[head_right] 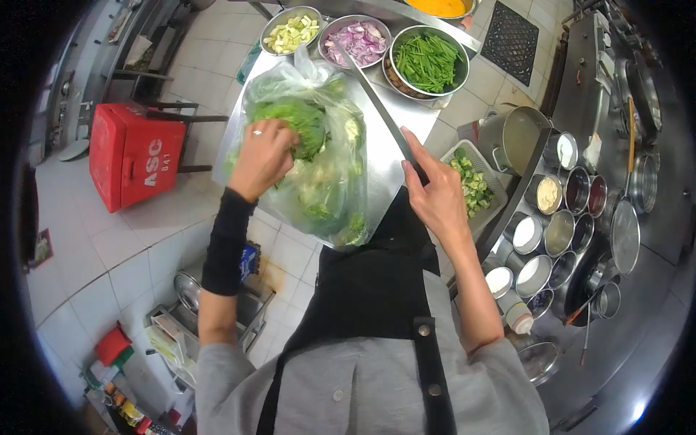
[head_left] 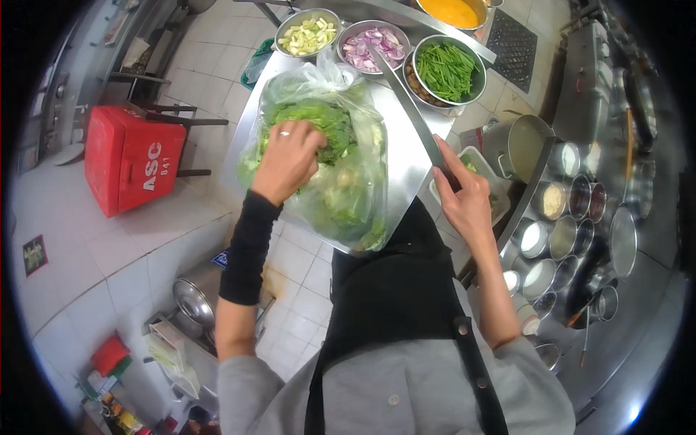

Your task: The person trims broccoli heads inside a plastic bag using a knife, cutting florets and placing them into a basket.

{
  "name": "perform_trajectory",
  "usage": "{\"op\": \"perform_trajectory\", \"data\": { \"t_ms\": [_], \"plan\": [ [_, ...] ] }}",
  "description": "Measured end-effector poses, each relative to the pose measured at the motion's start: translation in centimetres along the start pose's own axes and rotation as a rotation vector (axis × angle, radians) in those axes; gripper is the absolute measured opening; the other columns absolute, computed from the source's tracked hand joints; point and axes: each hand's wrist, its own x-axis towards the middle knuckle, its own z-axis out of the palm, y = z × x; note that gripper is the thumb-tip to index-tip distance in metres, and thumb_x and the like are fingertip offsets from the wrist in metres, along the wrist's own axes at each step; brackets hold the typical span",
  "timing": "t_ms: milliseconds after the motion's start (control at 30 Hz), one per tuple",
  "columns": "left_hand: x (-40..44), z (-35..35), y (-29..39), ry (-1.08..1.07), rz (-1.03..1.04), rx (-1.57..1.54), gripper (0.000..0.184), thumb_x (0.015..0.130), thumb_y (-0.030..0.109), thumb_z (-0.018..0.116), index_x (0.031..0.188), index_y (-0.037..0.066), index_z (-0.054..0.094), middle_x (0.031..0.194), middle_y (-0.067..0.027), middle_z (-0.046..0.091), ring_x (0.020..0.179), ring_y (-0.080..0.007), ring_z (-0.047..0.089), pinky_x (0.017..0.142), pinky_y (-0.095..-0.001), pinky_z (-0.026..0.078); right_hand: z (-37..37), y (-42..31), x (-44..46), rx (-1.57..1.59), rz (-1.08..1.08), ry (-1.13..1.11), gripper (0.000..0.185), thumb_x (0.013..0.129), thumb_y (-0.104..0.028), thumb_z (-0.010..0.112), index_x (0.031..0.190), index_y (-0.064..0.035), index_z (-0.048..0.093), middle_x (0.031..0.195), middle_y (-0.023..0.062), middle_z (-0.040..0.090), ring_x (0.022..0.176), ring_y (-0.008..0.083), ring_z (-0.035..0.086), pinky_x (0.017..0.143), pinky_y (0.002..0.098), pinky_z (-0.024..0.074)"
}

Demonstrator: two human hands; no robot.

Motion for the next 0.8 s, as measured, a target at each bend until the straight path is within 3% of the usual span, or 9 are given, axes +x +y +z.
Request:
{"op": "perform_trajectory", "data": {
  "t_ms": [67, 100, 200, 333, 467, 600, 633, 733, 800],
  "plan": [
    [0.5, -3.1, 1.2, 0.105, -0.174, -0.201, 0.035, 0.082, 0.001, 0.075, 0.114, 0.01, 0.066, 0.119, -0.0124, 0.067, 0.117, -0.0348, 0.063, 0.106, -0.0506, 0.047, -0.3, 0.3, 1.9, 0.013, 0.009, -0.035, 0.059, 0.104, -0.007, 0.074, 0.161, -0.0216, 0.065, 0.114, 0.0251, 0.082, 0.078, 0.0363, 0.077, 0.078, 0.0421, 0.0594],
    [0.7, -3.9, 1.4, 0.173, -0.211, -0.241, 0.04, 0.078, -0.002, 0.078, 0.116, 0.007, 0.067, 0.118, -0.0135, 0.068, 0.115, -0.0349, 0.063, 0.103, -0.0481, 0.05, -0.4, 0.4, 2.7, 0.016, 0.013, -0.064, 0.06, 0.104, -0.008, 0.074, 0.161, -0.0219, 0.065, 0.113, 0.0253, 0.082, 0.074, 0.0353, 0.076, 0.077, 0.0425, 0.0587],
    [1.0, -6.9, 3.5, 0.271, -0.511, -0.356, 0.039, 0.081, -0.002, 0.078, 0.118, 0.005, 0.068, 0.115, -0.0133, 0.069, 0.113, -0.0335, 0.064, 0.099, -0.0436, 0.053, -0.3, 0.4, 5.2, 0.079, -0.048, -0.086, 0.06, 0.104, -0.01, 0.075, 0.161, -0.0233, 0.065, 0.103, 0.0256, 0.081, 0.062, 0.0319, 0.067, 0.071, 0.0424, 0.0563],
    [0.0, -8.1, 4.1, 0.366, -0.694, -0.266, 0.04, 0.083, 0.001, 0.081, 0.122, 0.003, 0.07, 0.115, -0.0144, 0.07, 0.104, -0.0308, 0.068, 0.096, -0.0406, 0.057, -0.5, 0.4, 7.5, 0.032, -0.024, -0.169, 0.06, 0.104, -0.01, 0.075, 0.161, -0.0259, 0.065, 0.096, 0.0242, 0.08, 0.059, 0.0291, 0.064, 0.069, 0.0391, 0.0556],
    [-0.3, -7.2, 4.2, 0.308, -0.72, -0.215, 0.039, 0.083, 0.001, 0.081, 0.121, 0.005, 0.071, 0.116, -0.0146, 0.072, 0.106, -0.0316, 0.07, 0.097, -0.0411, 0.058, 0.9, 2.1, 8.1, 0.154, -0.222, -0.101, 0.062, 0.104, -0.011, 0.075, 0.162, -0.0256, 0.064, 0.092, 0.0227, 0.078, 0.057, 0.0263, 0.059, 0.067, 0.0399, 0.0543],
    [0.4, -5.1, 5.3, 0.254, -0.709, -0.229, 0.037, 0.082, 0.003, 0.082, 0.118, 0.006, 0.074, 0.112, -0.0149, 0.074, 0.11, -0.0388, 0.066, 0.098, -0.047, 0.055, 1.2, 1.0, 8.5, 0.101, -0.047, -0.254, 0.062, 0.103, -0.01, 0.076, 0.163, -0.0243, 0.063, 0.094, 0.0209, 0.08, 0.063, 0.0242, 0.062, 0.072, 0.0367, 0.0561],
    [0.5, -4.9, 5.6, 0.277, -0.716, -0.195, 0.036, 0.084, 0.003, 0.083, 0.12, 0.005, 0.077, 0.113, -0.0143, 0.075, 0.104, -0.0315, 0.068, 0.096, -0.0401, 0.057, 1.8, 1.7, 8.5, 0.13, -0.138, -0.226, 0.062, 0.103, -0.01, 0.076, 0.163, -0.0226, 0.063, 0.093, 0.0194, 0.08, 0.061, 0.0176, 0.057, 0.069, 0.0345, 0.0544],
    [-0.1, -5.1, 6.4, 0.343, -0.774, -0.168, 0.041, 0.085, 0.006, 0.088, 0.124, 0.005, 0.076, 0.114, -0.0142, 0.076, 0.107, -0.0321, 0.068, 0.096, -0.0411, 0.056, 2.4, 0.6, 8.8, 0.149, 0.041, -0.368, 0.062, 0.104, -0.01, 0.076, 0.163, -0.0209, 0.063, 0.103, 0.0201, 0.083, 0.064, 0.0109, 0.054, 0.068, 0.0323, 0.053],
    [-0.6, -4.6, 7.1, 0.4, -0.834, -0.119, 0.051, 0.085, 0.011, 0.092, 0.132, 0.005, 0.074, 0.121, -0.0164, 0.076, 0.115, -0.0353, 0.067, 0.102, -0.0429, 0.055, 3.1, -0.1, 8.9, 0.17, -0.007, -0.397, 0.061, 0.104, -0.011, 0.076, 0.163, -0.0194, 0.062, 0.119, 0.0222, 0.083, 0.065, 0.0092, 0.052, 0.068, 0.0318, 0.0529]
  ]
}}
